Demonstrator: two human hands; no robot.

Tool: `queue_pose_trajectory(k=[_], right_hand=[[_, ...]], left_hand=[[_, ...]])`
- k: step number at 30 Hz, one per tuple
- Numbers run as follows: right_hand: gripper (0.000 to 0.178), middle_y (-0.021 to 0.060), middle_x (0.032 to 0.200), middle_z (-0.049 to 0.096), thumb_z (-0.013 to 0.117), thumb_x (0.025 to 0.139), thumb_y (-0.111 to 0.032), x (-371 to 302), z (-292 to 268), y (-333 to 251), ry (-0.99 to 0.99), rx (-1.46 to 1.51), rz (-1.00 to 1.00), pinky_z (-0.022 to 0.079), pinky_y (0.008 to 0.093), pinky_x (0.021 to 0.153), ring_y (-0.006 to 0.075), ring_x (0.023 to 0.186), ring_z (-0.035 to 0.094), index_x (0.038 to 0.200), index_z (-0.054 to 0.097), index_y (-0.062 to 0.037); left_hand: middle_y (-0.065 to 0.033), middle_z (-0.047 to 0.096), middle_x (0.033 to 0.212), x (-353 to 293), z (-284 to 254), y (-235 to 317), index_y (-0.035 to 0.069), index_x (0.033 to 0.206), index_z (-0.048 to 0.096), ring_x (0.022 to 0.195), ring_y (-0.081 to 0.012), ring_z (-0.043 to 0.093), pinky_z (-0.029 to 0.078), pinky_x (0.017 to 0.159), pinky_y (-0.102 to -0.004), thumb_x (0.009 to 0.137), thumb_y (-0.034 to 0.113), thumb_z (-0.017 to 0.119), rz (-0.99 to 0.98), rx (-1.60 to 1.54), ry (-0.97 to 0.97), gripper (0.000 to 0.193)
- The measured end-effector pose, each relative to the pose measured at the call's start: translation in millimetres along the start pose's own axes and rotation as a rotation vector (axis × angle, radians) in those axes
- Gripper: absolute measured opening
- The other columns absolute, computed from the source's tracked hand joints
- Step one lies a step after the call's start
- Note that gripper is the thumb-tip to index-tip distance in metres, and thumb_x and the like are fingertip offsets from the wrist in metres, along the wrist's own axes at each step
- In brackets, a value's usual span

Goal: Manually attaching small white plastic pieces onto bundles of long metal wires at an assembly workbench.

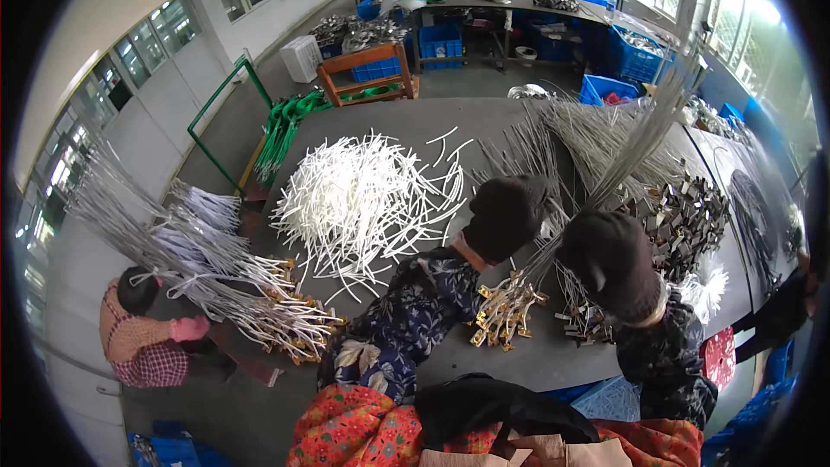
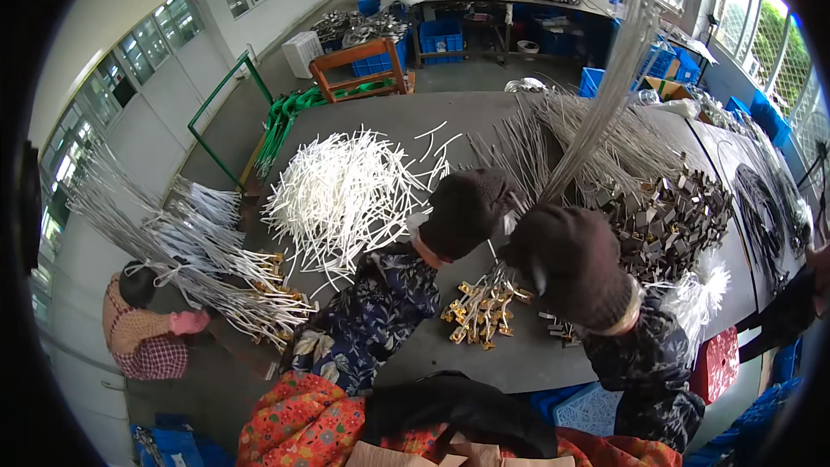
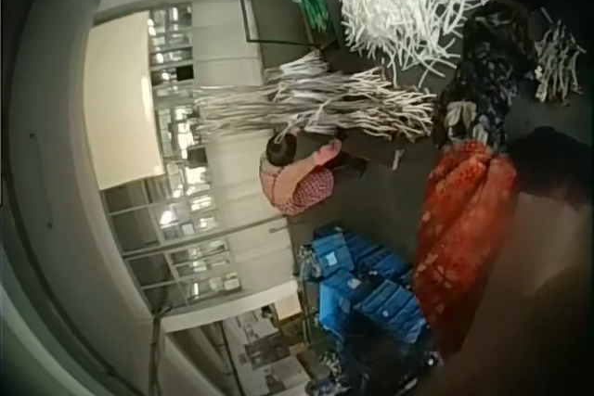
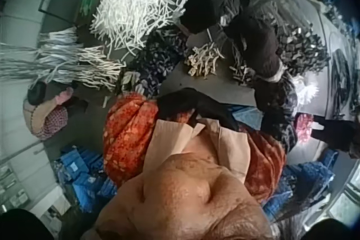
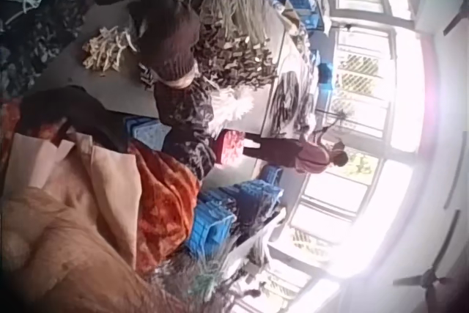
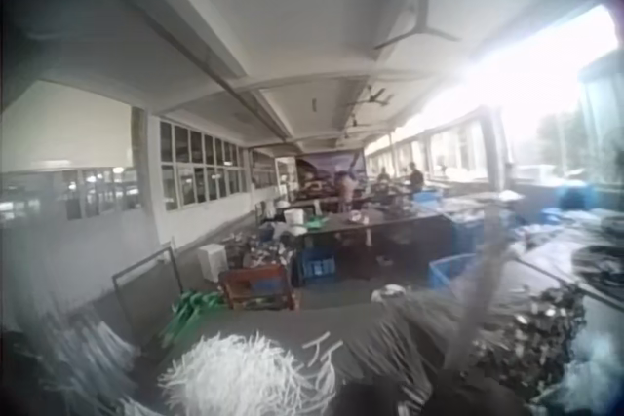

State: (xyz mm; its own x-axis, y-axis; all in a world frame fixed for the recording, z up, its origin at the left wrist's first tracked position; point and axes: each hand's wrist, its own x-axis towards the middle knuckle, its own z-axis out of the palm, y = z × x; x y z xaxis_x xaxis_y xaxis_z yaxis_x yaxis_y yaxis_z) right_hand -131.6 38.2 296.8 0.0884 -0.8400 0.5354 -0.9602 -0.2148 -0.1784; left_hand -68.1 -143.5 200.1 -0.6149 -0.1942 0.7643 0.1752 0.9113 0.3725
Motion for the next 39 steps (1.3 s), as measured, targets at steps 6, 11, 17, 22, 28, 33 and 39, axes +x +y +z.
queue_pose_trajectory(k=[6, 11, 17, 22, 28, 33, 39], right_hand=[[0.018, 0.0109, 0.084, 0.065, 0.074, 0.071, -0.009, -6, 10, -11, 0.201, 0.248, 0.422, 0.052, 0.0383, 0.064, 0.0304, 0.074, 0.066, 0.086, 0.064, -0.0045], [0.016, 0.0076, 0.084, 0.064, 0.07, 0.077, -0.022, -1, 4, 1, 0.023, -0.198, 0.064, 0.05, 0.0413, 0.061, 0.0302, 0.071, 0.064, 0.085, 0.064, -0.0102], [0.015, 0.01, 0.089, 0.065, 0.074, 0.075, -0.008, -19, 13, 7, 0.16, 0.394, 0.345, 0.051, 0.0348, 0.069, 0.0255, 0.078, 0.064, 0.088, 0.066, -0.0057], [0.012, 0.0072, 0.086, 0.065, 0.073, 0.078, -0.008, -12, 14, 16, 0.176, 0.363, 0.301, 0.052, 0.0344, 0.066, 0.0221, 0.074, 0.065, 0.088, 0.067, -0.0076], [0.017, 0.0102, 0.083, 0.063, 0.062, 0.083, -0.023, -1, 21, 28, 0.226, -0.337, -0.198, 0.052, 0.0415, 0.067, 0.0332, 0.081, 0.063, 0.087, 0.064, -0.0069], [0.026, 0.0075, 0.071, 0.056, 0.067, 0.077, -0.034, 8, 26, 41, 0.424, -0.135, -0.326, 0.045, 0.0402, 0.053, 0.0255, 0.063, 0.056, 0.087, 0.064, -0.01], [0.026, 0.0077, 0.075, 0.058, 0.068, 0.073, -0.029, -3, 19, 49, 0.571, -0.165, -0.269, 0.044, 0.038, 0.05, 0.0235, 0.059, 0.056, 0.085, 0.062, -0.0071]], left_hand=[[-0.0135, 0.065, 0.096, -24, -32, 20, 0.004, 0.101, 0.064, 0.078, -0.0327, 0.065, 0.052, 0.066, -0.0393, 0.08, 0.019, 0.073, 0.215, 0.183, 0.149, 0.027], [-0.0132, 0.062, 0.107, -16, -65, 74, 0.002, 0.12, 0.058, 0.085, -0.0239, 0.066, 0.052, 0.068, -0.0341, 0.074, 0.017, 0.081, 0.022, -0.341, -0.082, 0.053], [-0.0116, 0.066, 0.101, -33, -55, 54, 0.005, 0.099, 0.067, 0.079, -0.0258, 0.067, 0.053, 0.071, -0.0376, 0.075, 0.018, 0.079, -0.244, -0.207, -0.22, 0.031], [-0.0122, 0.062, 0.113, -35, -52, 61, -0.001, 0.094, 0.07, 0.092, -0.0271, 0.064, 0.054, 0.078, -0.0357, 0.074, 0.006, 0.074, 0.066, -0.133, 0.0, 0.021], [-0.0187, 0.061, 0.113, -69, -23, 50, 0.001, 0.096, 0.066, 0.097, -0.0339, 0.062, 0.049, 0.083, -0.0415, 0.076, 0.005, 0.069, -0.39, -0.088, 0.02, 0.021], [-0.016, 0.06, 0.1, -69, -11, 28, -0.002, 0.106, 0.059, 0.092, -0.0305, 0.061, 0.048, 0.081, -0.0372, 0.085, 0.008, 0.056, -0.479, -0.122, 0.148, 0.023], [-0.0077, 0.061, 0.109, -14, 3, 95, -0.002, 0.116, 0.058, 0.101, -0.0174, 0.058, 0.048, 0.088, -0.0306, 0.089, 0.008, 0.06, -0.366, -0.406, 0.419, 0.029]])
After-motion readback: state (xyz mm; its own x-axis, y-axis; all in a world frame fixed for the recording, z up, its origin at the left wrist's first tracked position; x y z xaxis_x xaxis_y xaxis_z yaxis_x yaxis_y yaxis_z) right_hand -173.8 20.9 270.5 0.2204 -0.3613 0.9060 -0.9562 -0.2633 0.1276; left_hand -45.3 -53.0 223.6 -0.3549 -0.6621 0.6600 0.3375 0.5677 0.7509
